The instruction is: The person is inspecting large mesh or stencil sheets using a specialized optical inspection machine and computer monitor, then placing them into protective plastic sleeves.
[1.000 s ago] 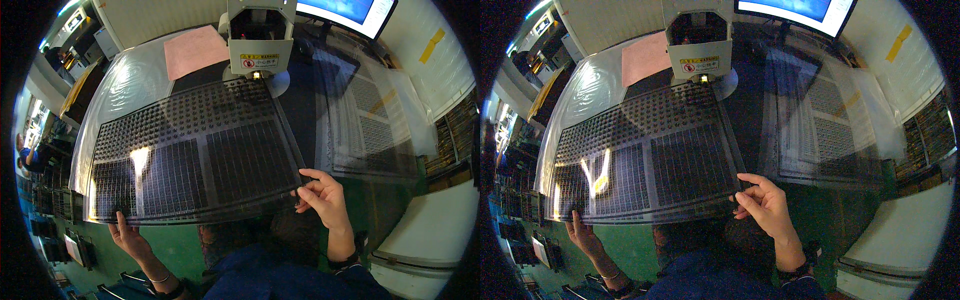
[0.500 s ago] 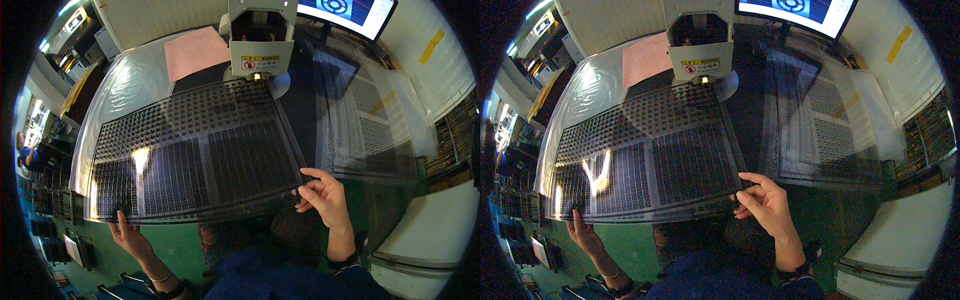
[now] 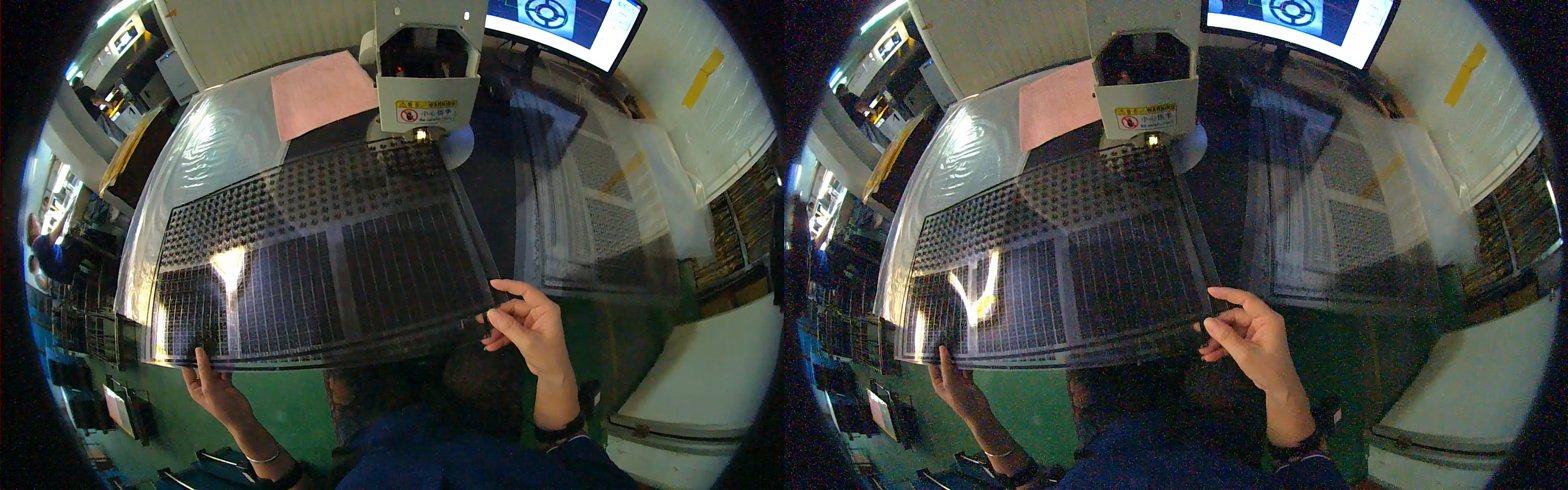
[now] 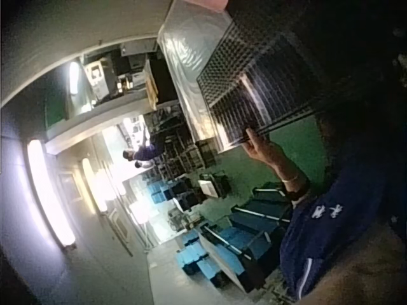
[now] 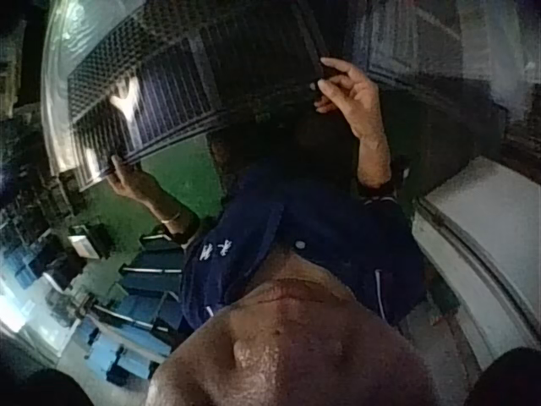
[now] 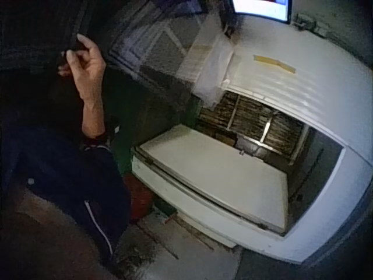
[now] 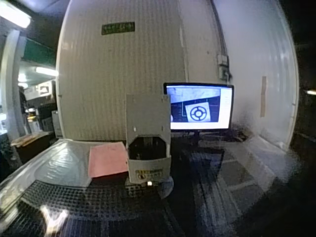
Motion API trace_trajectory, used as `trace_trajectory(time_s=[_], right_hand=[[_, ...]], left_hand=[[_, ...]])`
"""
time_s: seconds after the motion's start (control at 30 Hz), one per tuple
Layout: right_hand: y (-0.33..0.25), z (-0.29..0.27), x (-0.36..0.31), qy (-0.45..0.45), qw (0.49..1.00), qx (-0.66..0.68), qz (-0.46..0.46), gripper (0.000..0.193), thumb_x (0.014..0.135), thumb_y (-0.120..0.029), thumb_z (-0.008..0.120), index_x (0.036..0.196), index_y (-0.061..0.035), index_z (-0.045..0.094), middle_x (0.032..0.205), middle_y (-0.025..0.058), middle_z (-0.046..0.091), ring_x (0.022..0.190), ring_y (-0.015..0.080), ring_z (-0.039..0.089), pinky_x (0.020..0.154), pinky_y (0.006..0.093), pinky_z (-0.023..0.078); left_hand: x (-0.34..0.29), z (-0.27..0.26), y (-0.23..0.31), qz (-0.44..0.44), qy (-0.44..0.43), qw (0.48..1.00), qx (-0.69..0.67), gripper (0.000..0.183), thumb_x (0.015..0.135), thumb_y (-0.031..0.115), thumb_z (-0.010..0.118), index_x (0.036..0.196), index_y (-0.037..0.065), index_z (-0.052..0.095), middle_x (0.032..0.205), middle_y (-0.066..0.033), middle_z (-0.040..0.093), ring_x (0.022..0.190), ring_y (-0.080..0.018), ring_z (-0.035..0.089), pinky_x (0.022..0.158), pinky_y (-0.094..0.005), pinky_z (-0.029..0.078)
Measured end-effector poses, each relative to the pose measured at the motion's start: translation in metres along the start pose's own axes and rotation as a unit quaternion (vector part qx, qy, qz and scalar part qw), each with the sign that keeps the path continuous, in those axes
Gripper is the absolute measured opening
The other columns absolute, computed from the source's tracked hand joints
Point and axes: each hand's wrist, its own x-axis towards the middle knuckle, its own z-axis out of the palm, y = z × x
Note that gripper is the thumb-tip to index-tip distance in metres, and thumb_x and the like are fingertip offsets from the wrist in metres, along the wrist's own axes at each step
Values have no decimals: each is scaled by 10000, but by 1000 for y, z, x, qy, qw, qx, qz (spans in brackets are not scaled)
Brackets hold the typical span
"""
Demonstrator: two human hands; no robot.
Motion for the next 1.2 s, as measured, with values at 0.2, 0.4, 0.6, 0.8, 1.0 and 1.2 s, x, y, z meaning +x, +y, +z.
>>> trace_trajectory(time_s=[0.2, 0.4, 0.6, 0.8, 1.0, 1.2], right_hand=[[-1, 0, 0, 1, 1000, -2, 6, 379, 831, -27, 563, 1188, 0, 442, 817, 122, 626, 643, 146, 617, 549, 274, 550], [-2, 1, -1, 2, 1000, -6, 6, 393, 829, -30, 567, 1198, -1, 435, 796, 116, 624, 647, 147, 618, 557, 274, 550], [0, -2, -21, -72, 995, -54, 38, 441, 829, -41, 577, 1234, -15, 405, 795, 104, 627, 675, 147, 623, 579, 266, 536], [3, 0, -17, -3, 988, -156, -17, 400, 830, -66, 586, 1202, -38, 444, 719, 52, 589, 562, 67, 541, 465, 198, 475], [-4, 13, -20, 51, 998, -26, -25, 459, 810, -55, 610, 1233, -20, 437, 731, 60, 584, 593, 80, 553, 477, 207, 478], [-14, 11, -34, -43, 998, -42, 0, 497, 819, -36, 587, 1267, 26, 381, 717, 46, 562, 576, 94, 562, 485, 213, 485]], left_hand=[[-3, 4, 4, 2, -8, 1000, -6, 149, 844, 139, 577, 979, 78, 557, 919, -21, 614, 713, -59, 554, 553, -180, 412], [0, -2, 0, -6, -13, 1000, -15, 164, 845, 134, 572, 994, 67, 555, 900, -22, 609, 715, -68, 559, 561, -209, 445], [6, -46, 8, -25, -30, 999, 5, 211, 872, 121, 515, 1045, 2, 542, 992, -85, 594, 888, -167, 582, 754, -287, 473], [-3, -53, 6, -37, -3, 999, -15, 199, 855, 141, 561, 1014, 23, 542, 921, -68, 602, 762, -120, 595, 594, -231, 509], [-7, -50, -1, -85, -5, 994, -61, 163, 850, 123, 556, 970, 21, 516, 954, -88, 580, 822, -168, 589, 667, -274, 522], [-14, -53, -24, -129, -47, 988, -67, 488, 901, 235, 441, 1317, 6, 328, 1300, -142, 396, 1075, -223, 498, 857, -315, 479]])
